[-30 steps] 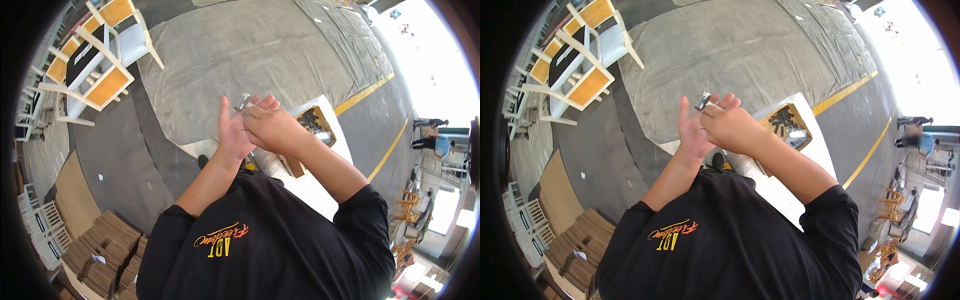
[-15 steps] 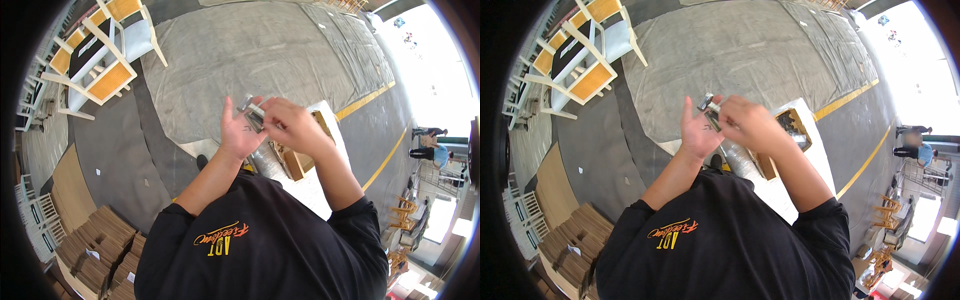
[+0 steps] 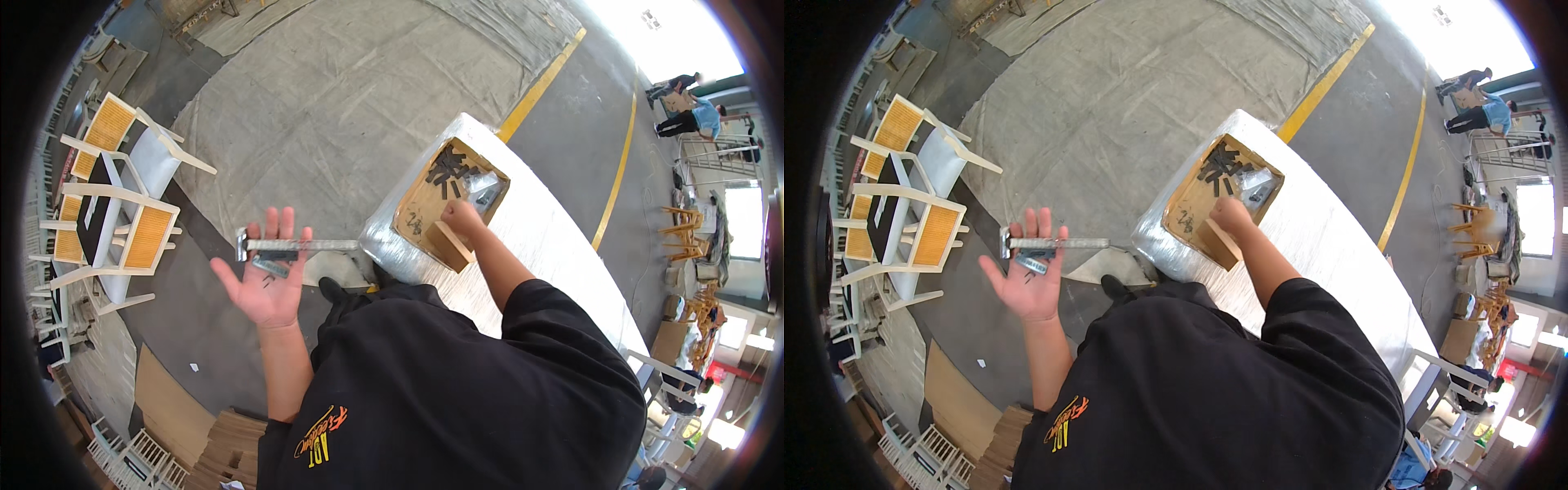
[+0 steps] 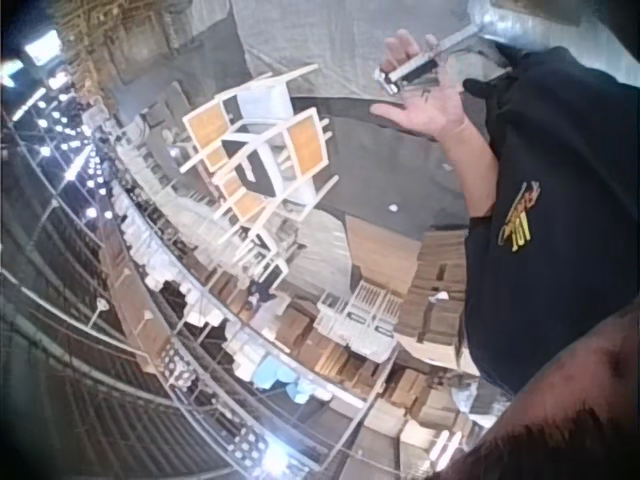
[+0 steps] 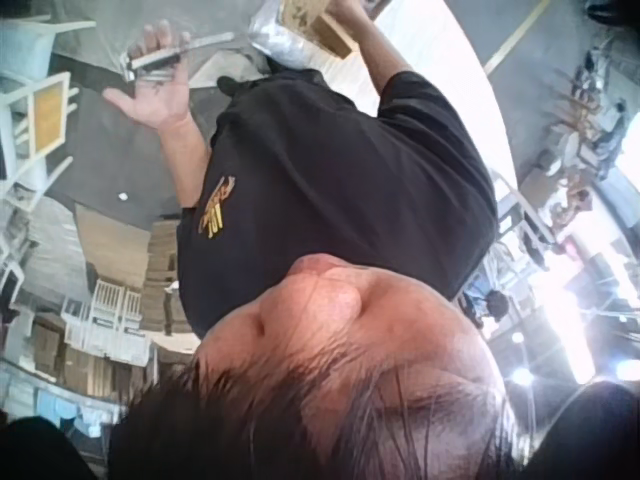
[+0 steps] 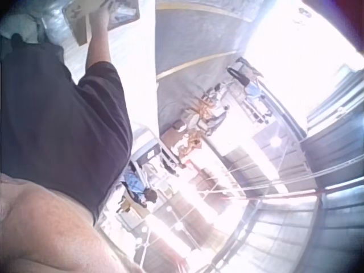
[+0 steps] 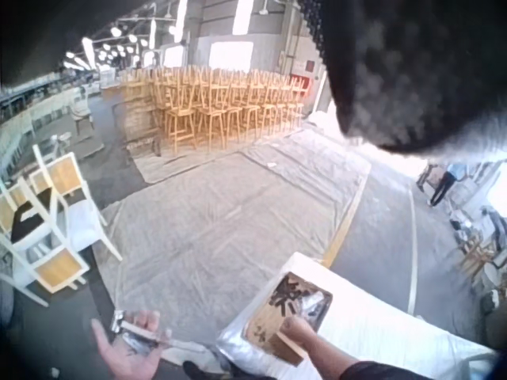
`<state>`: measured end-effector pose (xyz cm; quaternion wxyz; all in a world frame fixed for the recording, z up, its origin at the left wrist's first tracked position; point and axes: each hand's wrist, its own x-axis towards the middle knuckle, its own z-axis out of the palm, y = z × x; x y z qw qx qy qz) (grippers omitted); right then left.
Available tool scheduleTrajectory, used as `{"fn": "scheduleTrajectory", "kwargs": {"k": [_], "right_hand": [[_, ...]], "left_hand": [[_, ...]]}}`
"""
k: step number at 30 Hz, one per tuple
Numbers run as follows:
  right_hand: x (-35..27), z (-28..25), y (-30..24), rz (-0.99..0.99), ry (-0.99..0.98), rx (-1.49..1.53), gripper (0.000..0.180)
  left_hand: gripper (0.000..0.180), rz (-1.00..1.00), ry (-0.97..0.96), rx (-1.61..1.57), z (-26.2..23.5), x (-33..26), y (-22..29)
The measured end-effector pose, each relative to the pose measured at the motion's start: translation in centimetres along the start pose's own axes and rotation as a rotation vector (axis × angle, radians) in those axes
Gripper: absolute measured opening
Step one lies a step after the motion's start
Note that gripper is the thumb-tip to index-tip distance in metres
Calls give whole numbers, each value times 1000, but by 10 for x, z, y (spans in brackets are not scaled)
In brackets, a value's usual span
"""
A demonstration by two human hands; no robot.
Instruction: The person secures a black cushion to a white wooden chair using a hammer and nails. They position the cushion, place nails along the edge, and hammer them in. The person retrieves additional nails from a box and continues fastening the cushion to the chair frame.
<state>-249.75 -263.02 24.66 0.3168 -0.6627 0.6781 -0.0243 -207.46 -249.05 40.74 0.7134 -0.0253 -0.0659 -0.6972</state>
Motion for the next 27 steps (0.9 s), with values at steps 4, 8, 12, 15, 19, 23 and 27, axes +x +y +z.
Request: {"fn": "scheduleTrajectory", "kwargs": {"k": [4, 8, 12, 15, 19, 23, 27], "right_hand": [[10, 53, -18, -50, 48, -1, 23], [28, 54, -35, -78, 128, -32, 23], [38, 51, -36, -152, -52, -24, 22], [38, 48, -43, -173, -141, -15, 21], [29, 40, -44, -156, -211, 65, 22], [9, 13, -28, -67, -77, -50, 30], [-33, 3, -28, 45, -200, -257, 46]], "left_hand": [[90, 78, 77, 134, 8, -17, 14], [91, 107, 114, 134, 13, -27, 9], [91, 114, 156, 116, 12, -32, -4], [90, 114, 165, 102, 16, -33, -9], [88, 96, 179, 119, 15, -34, -11], [88, 71, 150, 97, 13, -32, -10], [88, 66, 174, 101, 9, -33, -9]]}}
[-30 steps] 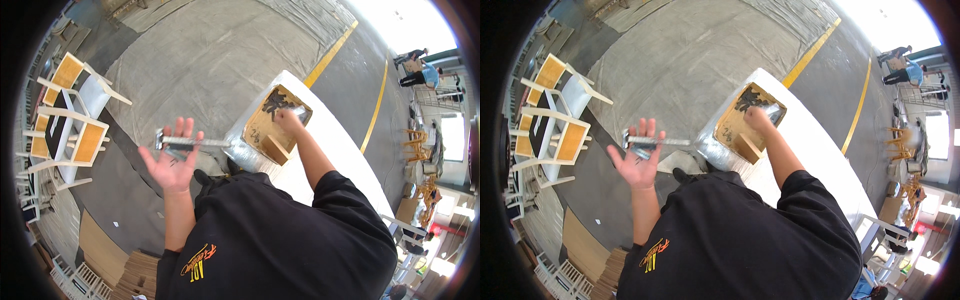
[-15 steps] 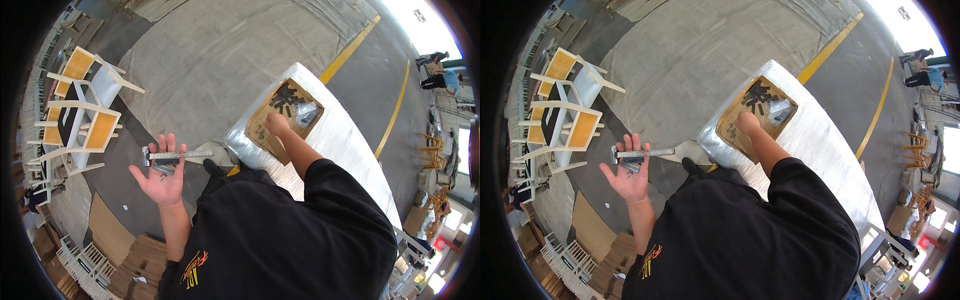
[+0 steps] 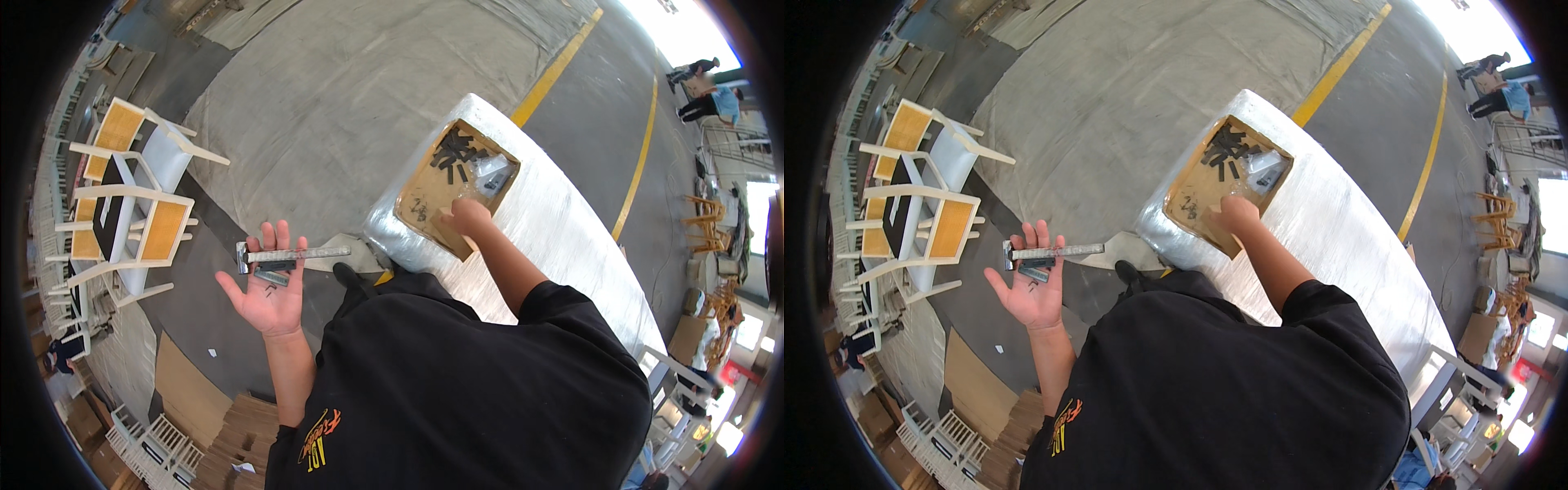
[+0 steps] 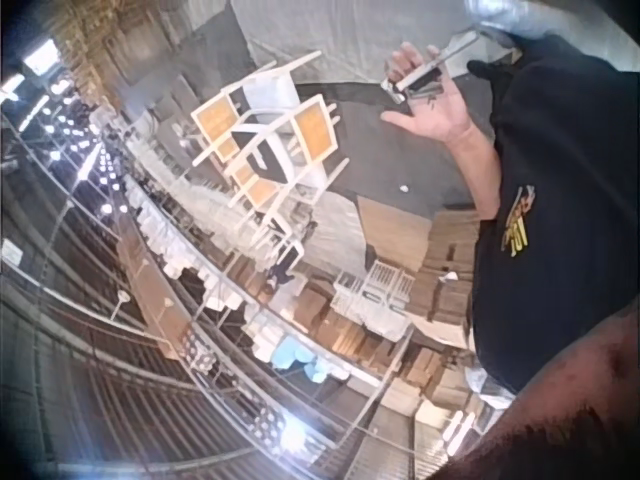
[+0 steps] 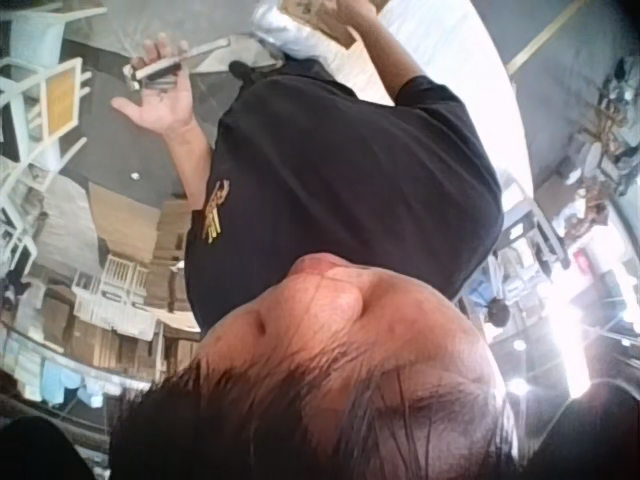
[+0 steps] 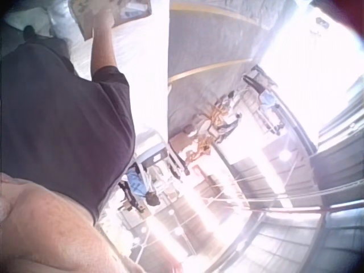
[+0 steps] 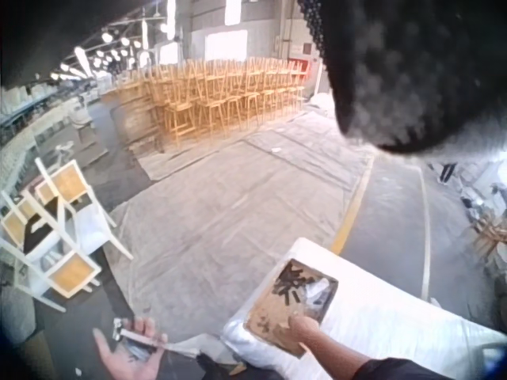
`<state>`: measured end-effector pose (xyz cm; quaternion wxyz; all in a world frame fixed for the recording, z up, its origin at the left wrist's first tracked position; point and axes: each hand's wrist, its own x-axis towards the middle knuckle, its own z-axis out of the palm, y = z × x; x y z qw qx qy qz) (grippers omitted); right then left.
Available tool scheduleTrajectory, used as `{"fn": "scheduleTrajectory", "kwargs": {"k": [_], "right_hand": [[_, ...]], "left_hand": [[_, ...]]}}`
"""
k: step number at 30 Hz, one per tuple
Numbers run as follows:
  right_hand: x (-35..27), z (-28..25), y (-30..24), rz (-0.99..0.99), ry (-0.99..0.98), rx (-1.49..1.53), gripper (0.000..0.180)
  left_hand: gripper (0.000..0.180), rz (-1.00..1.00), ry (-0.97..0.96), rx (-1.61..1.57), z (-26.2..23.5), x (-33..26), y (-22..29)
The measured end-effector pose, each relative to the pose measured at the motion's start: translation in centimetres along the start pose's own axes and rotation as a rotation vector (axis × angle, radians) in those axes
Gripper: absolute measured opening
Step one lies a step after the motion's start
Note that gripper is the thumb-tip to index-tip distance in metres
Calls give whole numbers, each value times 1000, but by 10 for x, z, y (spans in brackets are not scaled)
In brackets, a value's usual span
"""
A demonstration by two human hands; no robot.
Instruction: The person secures a black cushion to a white wooden chair using a hammer and nails. They position the cushion, place nails along the edge, and hammer them in. The person retrieves additional nails from a box and continues fastening the cushion to the chair frame.
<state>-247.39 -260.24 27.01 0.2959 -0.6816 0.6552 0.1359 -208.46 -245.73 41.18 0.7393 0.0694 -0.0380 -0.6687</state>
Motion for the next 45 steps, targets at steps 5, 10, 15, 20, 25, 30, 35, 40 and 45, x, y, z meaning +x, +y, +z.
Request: {"fn": "scheduleTrajectory", "kwargs": {"k": [5, 10, 15, 20, 25, 30, 35, 40, 45], "right_hand": [[-31, 14, -8, 36, 15, -102, 64], [-22, 22, -1, 66, 72, -111, 59], [-23, -5, 9, 100, 118, 11, 54], [-42, -39, -38, -123, 60, 403, 35], [-43, -60, -139, -289, -51, 600, 32], [2, -11, -239, -368, -77, 374, 41], [34, 87, -323, -979, -312, -393, 37], [11, 152, -394, -715, -625, -437, 22], [-14, 152, -533, -641, -683, -398, 17]], "left_hand": [[87, -33, -48, -47, 4, 6, -6], [89, -33, -56, -58, 5, 9, -7], [93, 23, 18, -140, 12, 9, -2], [95, 183, -19, -174, 7, -24, 43], [95, 333, -11, -239, -21, -67, 105], [93, 493, -101, -244, -54, -127, 197], [88, 658, -66, -180, -72, -210, 312], [83, 888, 20, -111, -82, -295, 420], [82, 1118, 145, -62, -97, -342, 522]]}}
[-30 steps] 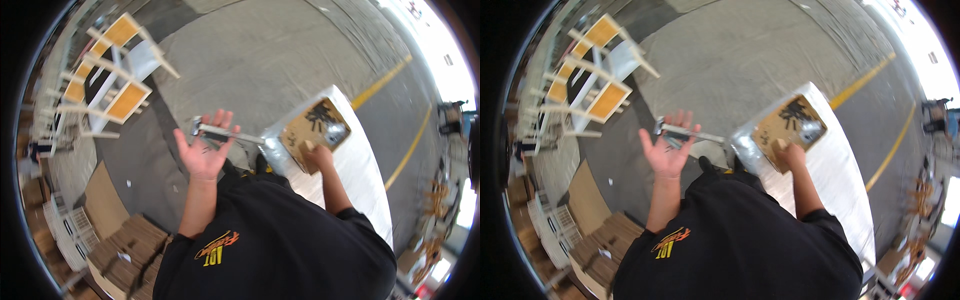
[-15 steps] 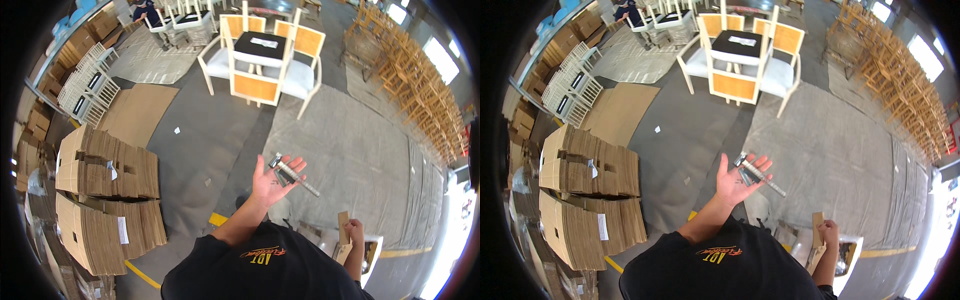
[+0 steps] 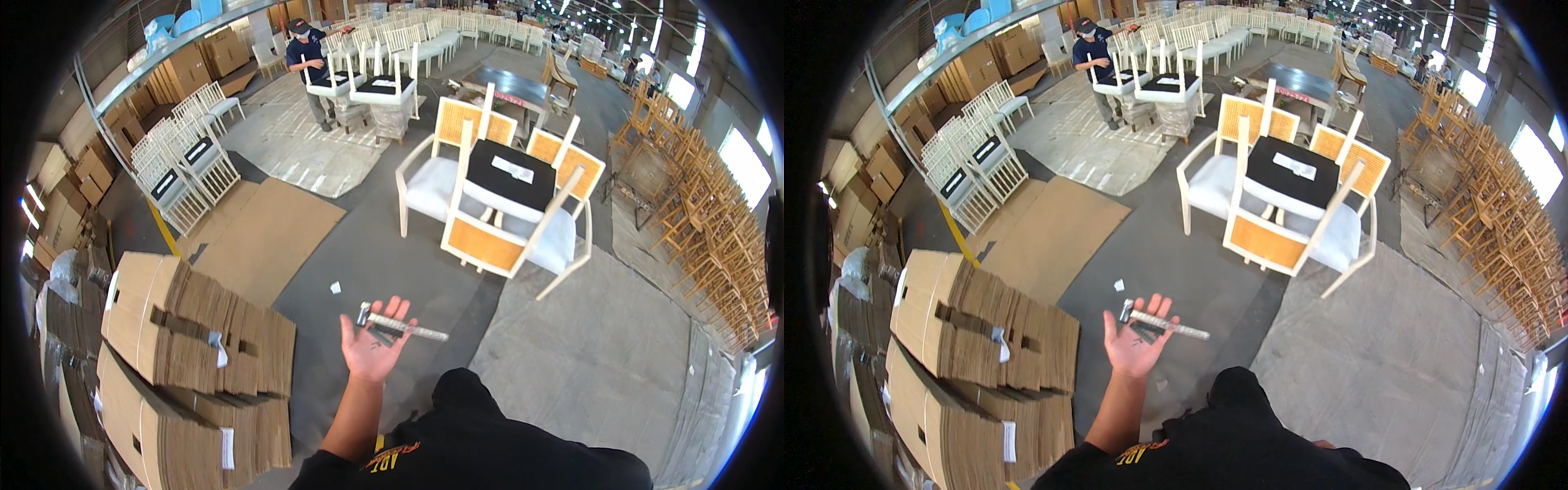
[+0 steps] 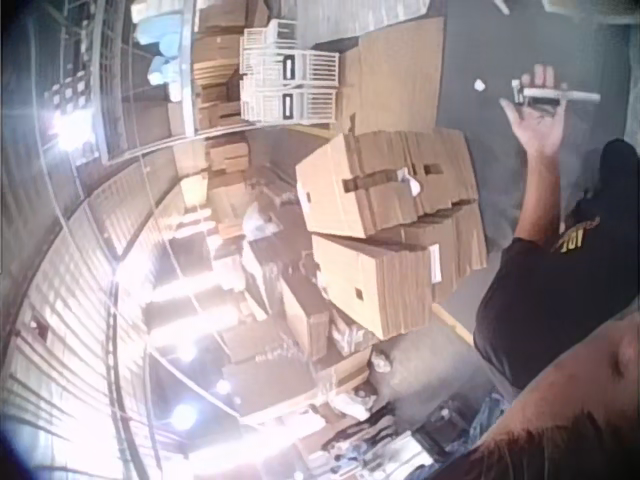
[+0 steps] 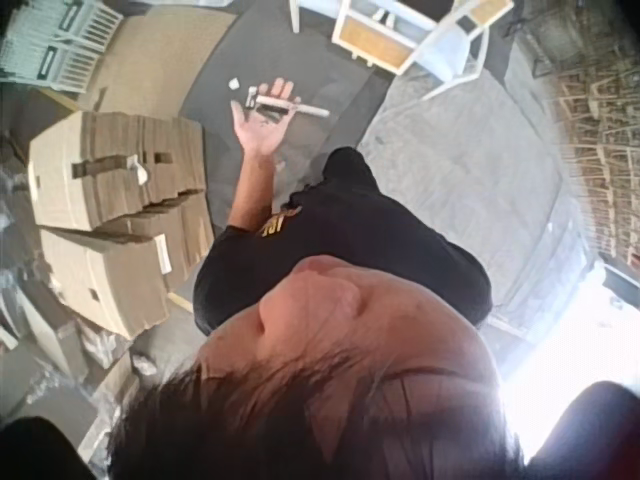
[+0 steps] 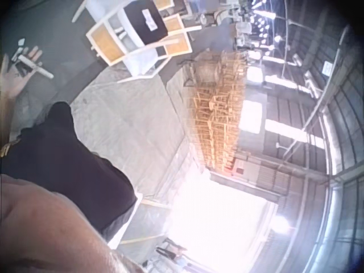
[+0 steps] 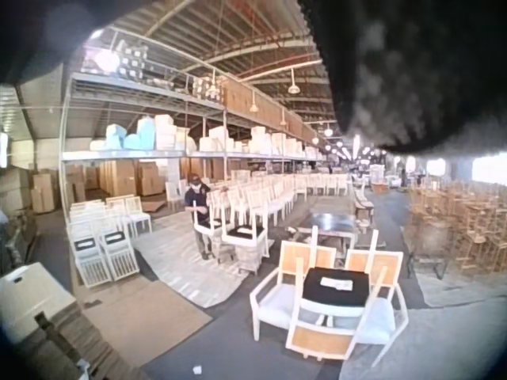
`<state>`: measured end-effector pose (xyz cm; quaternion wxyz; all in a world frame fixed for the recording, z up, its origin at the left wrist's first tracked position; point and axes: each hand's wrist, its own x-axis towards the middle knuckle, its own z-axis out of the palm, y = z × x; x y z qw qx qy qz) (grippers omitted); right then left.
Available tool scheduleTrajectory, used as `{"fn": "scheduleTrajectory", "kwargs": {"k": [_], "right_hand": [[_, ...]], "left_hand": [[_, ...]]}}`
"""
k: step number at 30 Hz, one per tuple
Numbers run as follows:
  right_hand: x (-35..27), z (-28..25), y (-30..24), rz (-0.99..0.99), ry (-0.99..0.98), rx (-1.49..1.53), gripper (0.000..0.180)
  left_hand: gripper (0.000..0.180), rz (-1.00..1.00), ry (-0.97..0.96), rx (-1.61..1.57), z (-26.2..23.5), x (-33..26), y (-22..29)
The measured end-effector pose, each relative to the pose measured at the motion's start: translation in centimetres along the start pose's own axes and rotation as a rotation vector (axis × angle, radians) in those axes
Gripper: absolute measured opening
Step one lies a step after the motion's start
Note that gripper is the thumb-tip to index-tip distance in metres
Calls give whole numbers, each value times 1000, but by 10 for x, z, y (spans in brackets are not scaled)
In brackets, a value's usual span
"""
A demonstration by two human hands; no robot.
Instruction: The person secures a black cushion to a white wooden chair using a hammer and nails. They position the cushion, place nails along the edge, and hammer them in. The person retrieves additional nails from a box and continues fastening the cushion to the chair frame.
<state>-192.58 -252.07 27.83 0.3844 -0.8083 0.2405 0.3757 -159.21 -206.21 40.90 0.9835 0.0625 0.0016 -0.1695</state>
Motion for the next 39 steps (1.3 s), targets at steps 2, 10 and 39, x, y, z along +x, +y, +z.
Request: {"fn": "scheduleTrajectory", "kwargs": {"k": [2, 10, 39], "right_hand": [[29, -29, -47, -53, -11, -14, 16], [298, -108, -262, -387, -164, -2, 22], [763, -285, -979, -298, 664, 278, 49]], "left_hand": [[83, 71, 13, -20, -7, 33, 29], [87, 369, 128, 19, -15, 165, 170], [81, 280, -148, 137, -36, 945, 623]]}}
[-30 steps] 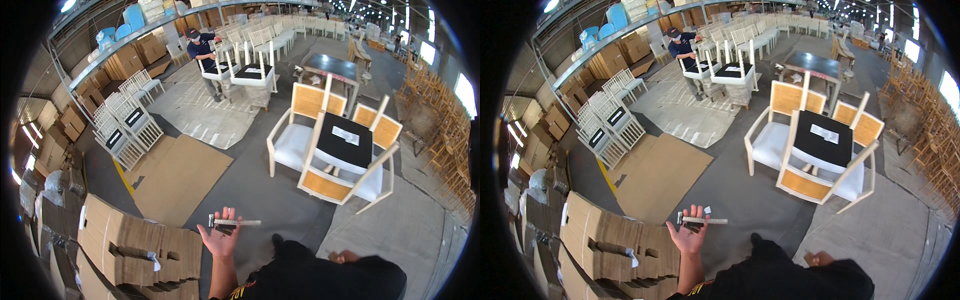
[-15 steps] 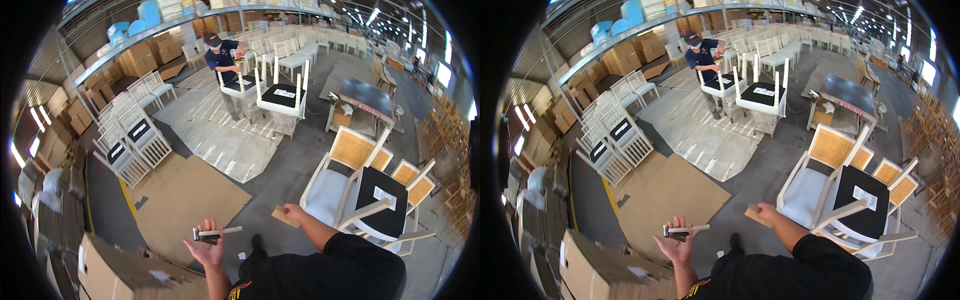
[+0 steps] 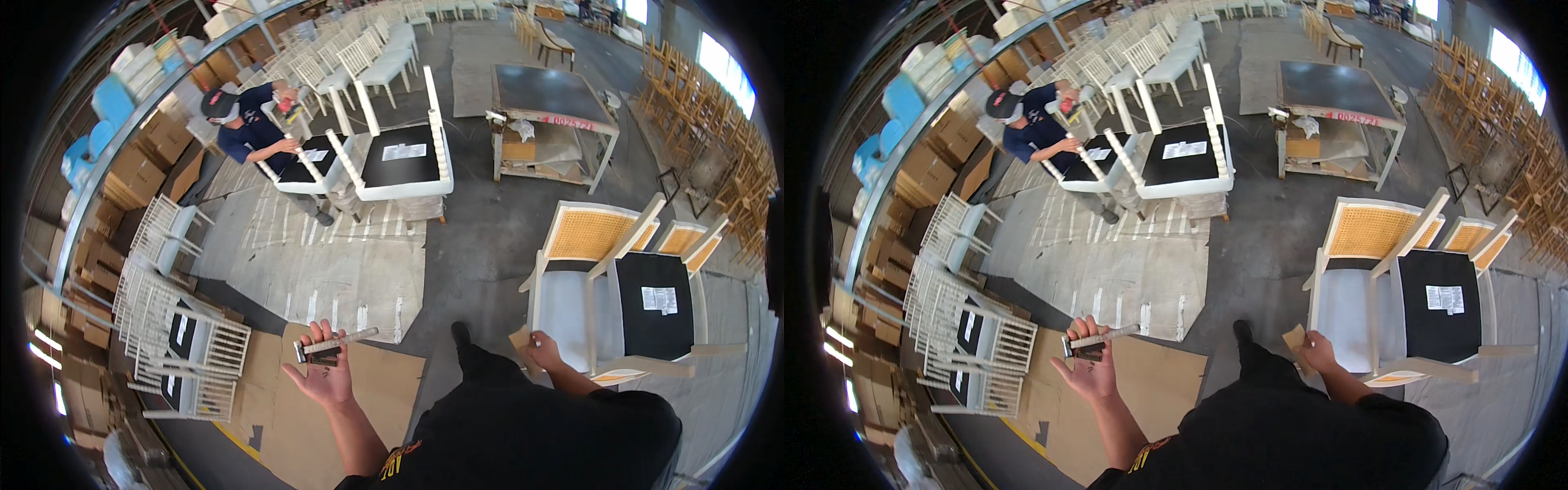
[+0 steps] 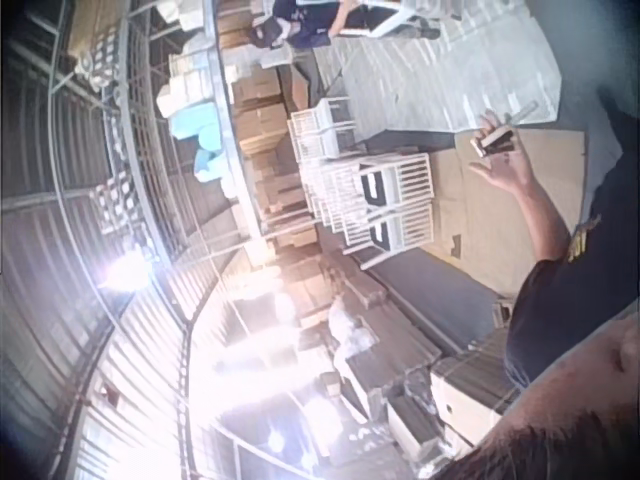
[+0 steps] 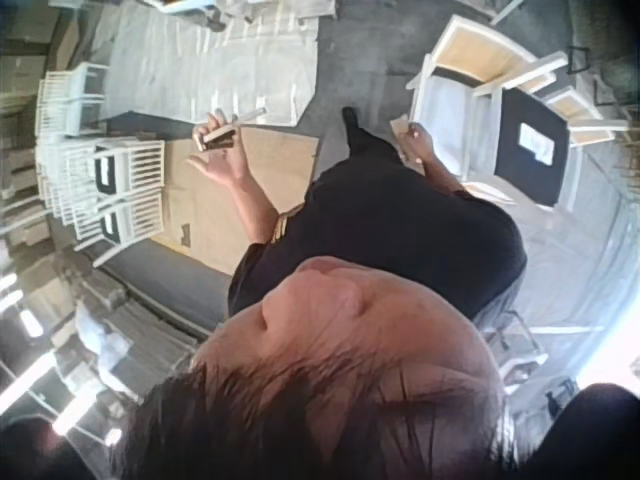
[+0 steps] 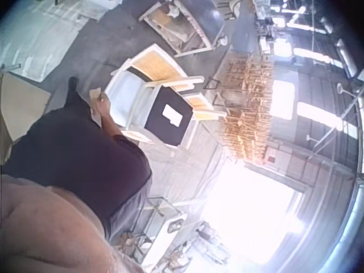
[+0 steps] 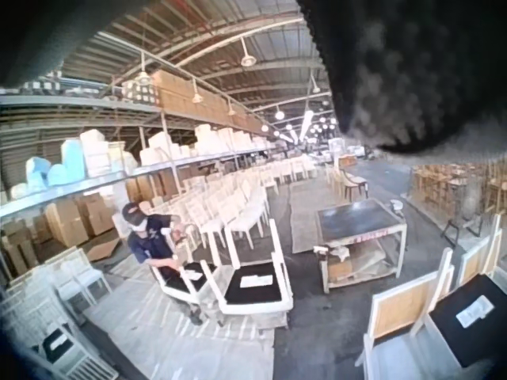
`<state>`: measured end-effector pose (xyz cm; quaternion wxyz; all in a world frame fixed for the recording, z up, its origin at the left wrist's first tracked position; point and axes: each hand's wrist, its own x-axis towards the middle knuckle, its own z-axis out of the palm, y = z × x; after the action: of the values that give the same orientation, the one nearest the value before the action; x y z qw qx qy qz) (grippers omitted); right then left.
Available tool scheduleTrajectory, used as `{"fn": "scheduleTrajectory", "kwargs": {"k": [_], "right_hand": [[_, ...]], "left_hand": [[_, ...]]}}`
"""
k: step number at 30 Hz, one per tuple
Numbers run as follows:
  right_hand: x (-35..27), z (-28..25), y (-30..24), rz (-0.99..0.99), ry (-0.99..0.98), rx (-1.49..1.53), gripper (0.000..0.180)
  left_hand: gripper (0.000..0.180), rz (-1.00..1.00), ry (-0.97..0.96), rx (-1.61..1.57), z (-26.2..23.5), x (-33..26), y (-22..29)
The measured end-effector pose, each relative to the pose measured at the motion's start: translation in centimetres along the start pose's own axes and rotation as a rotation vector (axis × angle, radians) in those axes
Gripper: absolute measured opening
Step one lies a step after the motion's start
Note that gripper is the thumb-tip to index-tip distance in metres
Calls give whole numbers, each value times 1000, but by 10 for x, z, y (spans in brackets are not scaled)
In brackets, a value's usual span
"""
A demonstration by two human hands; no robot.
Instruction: The person secures a black cushion to a white wooden chair using a hammer and nails. They position the cushion, place nails along the edge, and hammer them in. The person retrieves additional nails from a box and continues fastening the cushion to the chair frame.
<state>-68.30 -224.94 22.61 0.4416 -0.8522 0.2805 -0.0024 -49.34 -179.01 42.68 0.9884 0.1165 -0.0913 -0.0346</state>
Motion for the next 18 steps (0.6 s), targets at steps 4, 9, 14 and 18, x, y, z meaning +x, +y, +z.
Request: {"fn": "scheduleTrajectory", "kwargs": {"k": [4, 9, 14, 18], "right_hand": [[114, 23, -62, -25, 11, -225, 48], [277, 70, -193, -335, -88, -439, 59], [414, 120, -301, -479, -19, -504, 60], [519, 157, -332, -498, 128, -551, 63]], "left_hand": [[77, -56, -41, -99, -24, 113, -39], [78, -126, 62, -120, -37, 231, -69], [82, -222, 67, -107, -66, 329, -80], [81, -375, 90, -118, -112, 414, -92]]}}
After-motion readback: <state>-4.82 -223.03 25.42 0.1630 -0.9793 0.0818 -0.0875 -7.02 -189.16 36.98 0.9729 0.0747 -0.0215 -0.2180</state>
